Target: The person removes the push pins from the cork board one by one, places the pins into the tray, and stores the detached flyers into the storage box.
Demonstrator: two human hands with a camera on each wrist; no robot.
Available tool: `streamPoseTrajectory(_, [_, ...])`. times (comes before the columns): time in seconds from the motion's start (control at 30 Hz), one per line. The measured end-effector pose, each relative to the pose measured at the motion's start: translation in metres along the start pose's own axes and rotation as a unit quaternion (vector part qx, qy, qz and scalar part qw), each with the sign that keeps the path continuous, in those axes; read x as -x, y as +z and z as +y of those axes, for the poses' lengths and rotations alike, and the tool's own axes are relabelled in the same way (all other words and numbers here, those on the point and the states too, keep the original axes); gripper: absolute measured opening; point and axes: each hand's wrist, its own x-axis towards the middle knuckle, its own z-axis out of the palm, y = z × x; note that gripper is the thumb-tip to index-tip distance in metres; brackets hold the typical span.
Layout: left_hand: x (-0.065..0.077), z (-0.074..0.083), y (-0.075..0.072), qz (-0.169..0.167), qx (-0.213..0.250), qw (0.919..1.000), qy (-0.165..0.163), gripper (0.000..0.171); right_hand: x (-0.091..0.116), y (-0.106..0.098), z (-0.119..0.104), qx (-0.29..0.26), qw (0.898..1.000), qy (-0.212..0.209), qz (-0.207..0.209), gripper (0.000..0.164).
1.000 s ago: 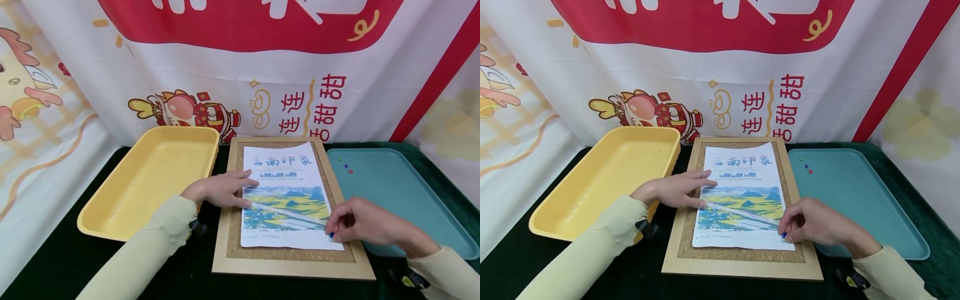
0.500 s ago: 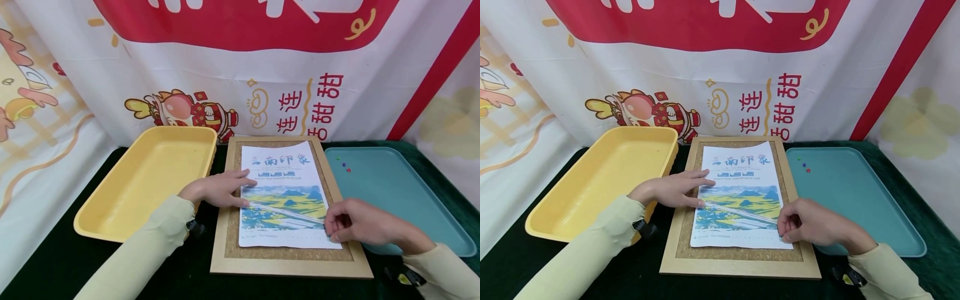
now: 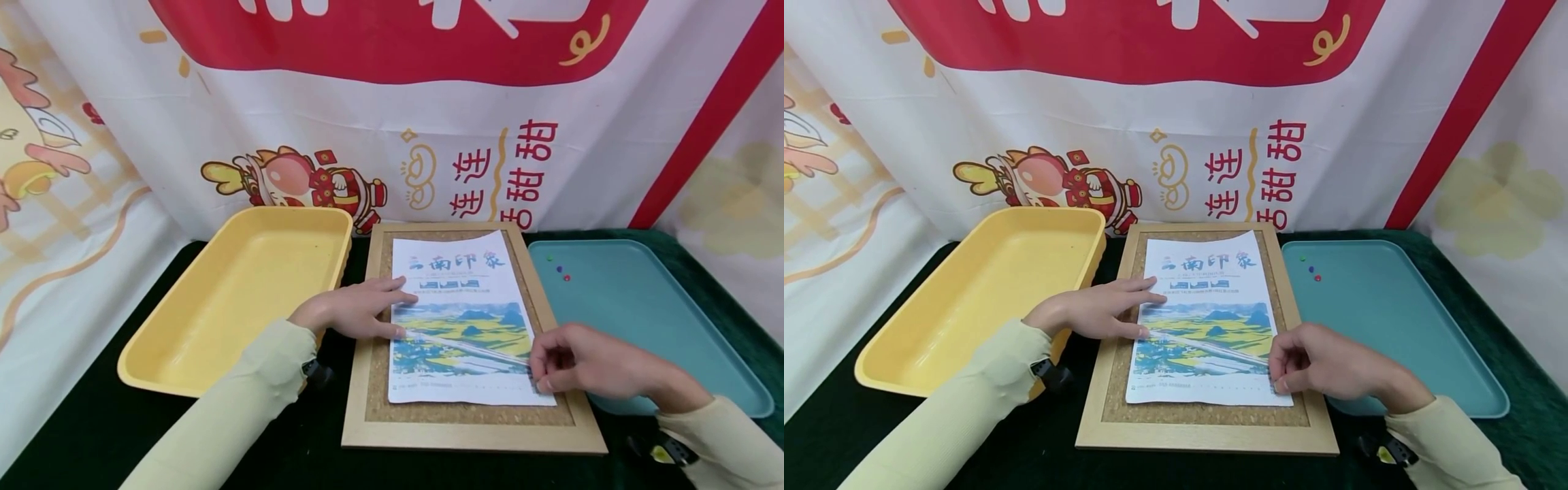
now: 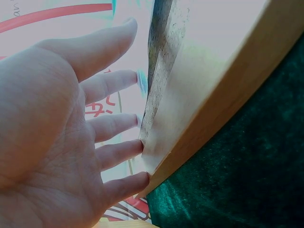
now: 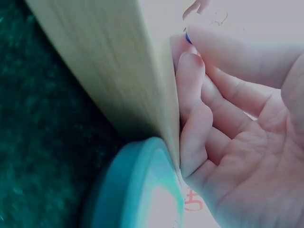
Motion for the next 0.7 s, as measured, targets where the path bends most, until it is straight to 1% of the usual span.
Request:
streamPoseTrajectory(0.2, [-0.0017, -0.0006, 0.0006, 0.0, -0.003, 1.0, 0.001, 0.066, -0.0001, 0.0005, 0.0009, -0.003, 1.0, -0.002, 0.021, 0.015])
streamPoseTrajectory(0.43, [-0.0017, -0.0005, 0.0007, 0.001, 0.0, 1.0, 0.001, 0.066, -0.0025, 0.0012, 0.0021, -0.016, 0.999, 0.002, 0.032, 0.013])
streamPoseTrajectory(0.7, [-0.0004, 0.0002, 0.0004, 0.0, 0.0, 1.0, -0.001, 0.066, -0.0035, 0.0009, 0.0014, -0.005, 0.998, 0.012, 0.055, 0.009])
